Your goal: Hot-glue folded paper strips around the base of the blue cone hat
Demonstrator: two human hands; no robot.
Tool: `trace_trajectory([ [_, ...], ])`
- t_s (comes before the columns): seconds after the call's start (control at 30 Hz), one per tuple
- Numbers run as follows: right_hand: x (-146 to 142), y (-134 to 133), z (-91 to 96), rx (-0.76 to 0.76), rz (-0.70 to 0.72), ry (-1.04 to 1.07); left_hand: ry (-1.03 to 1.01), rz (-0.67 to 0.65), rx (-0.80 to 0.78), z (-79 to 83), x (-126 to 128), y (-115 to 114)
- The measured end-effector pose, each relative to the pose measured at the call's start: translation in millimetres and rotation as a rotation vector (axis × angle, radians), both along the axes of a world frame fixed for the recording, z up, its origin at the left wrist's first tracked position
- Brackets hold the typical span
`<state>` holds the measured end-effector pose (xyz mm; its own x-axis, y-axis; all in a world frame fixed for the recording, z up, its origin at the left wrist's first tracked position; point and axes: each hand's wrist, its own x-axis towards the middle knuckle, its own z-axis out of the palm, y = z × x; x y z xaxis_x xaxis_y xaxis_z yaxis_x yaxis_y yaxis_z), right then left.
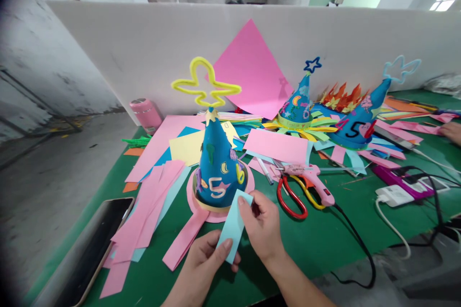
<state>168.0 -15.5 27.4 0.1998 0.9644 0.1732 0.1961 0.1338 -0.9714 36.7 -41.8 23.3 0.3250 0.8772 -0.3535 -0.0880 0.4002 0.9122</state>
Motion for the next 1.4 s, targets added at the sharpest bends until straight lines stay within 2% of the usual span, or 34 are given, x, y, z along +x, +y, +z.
trace_trajectory([
  [0.17, 1.0, -1.0, 1.0, 0.001, 0.036, 0.019, -0.007, 0.023, -0.022, 3.2, 0.9, -4.4],
  [0.37, -2.7, -5.5, 5.0, -0.083, 0.186, 0.149, -0.01, 0.055, 0.005, 1.3, -1.2, -6.5],
  [0.5, -7.4, -6.1, 5.1, -0.149, 0.158, 0.265, -0.041, 0.07, -0.021, -1.0, -1.8, -9.3],
  [0.67, -8.4, -7.4, 4.7, -0.149, 0.149, 0.296, -0.08, 0.087, -0.043, -5.0, -2.3, -13.7],
  [0.8, -6.4, -14.6, 8.3, -0.079, 0.169, 0.217, -0.088, 0.087, -0.027, -11.9, -4.3, -17.5],
  [0.93, -5.2, -23.8, 15.4, 0.065, 0.199, 0.081, -0.157, 0.06, 0.004, -16.4, -6.5, -19.2],
  [1.17, -6.0, -32.6, 25.8, 0.328, 0.309, -0.019, -0.213, 0.046, 0.083, -10.6, -9.5, -16.9],
  [1.4, -8.2, -29.7, 24.4, 0.27, 0.288, -0.004, -0.2, 0.033, 0.069, -13.4, -9.9, -18.8],
])
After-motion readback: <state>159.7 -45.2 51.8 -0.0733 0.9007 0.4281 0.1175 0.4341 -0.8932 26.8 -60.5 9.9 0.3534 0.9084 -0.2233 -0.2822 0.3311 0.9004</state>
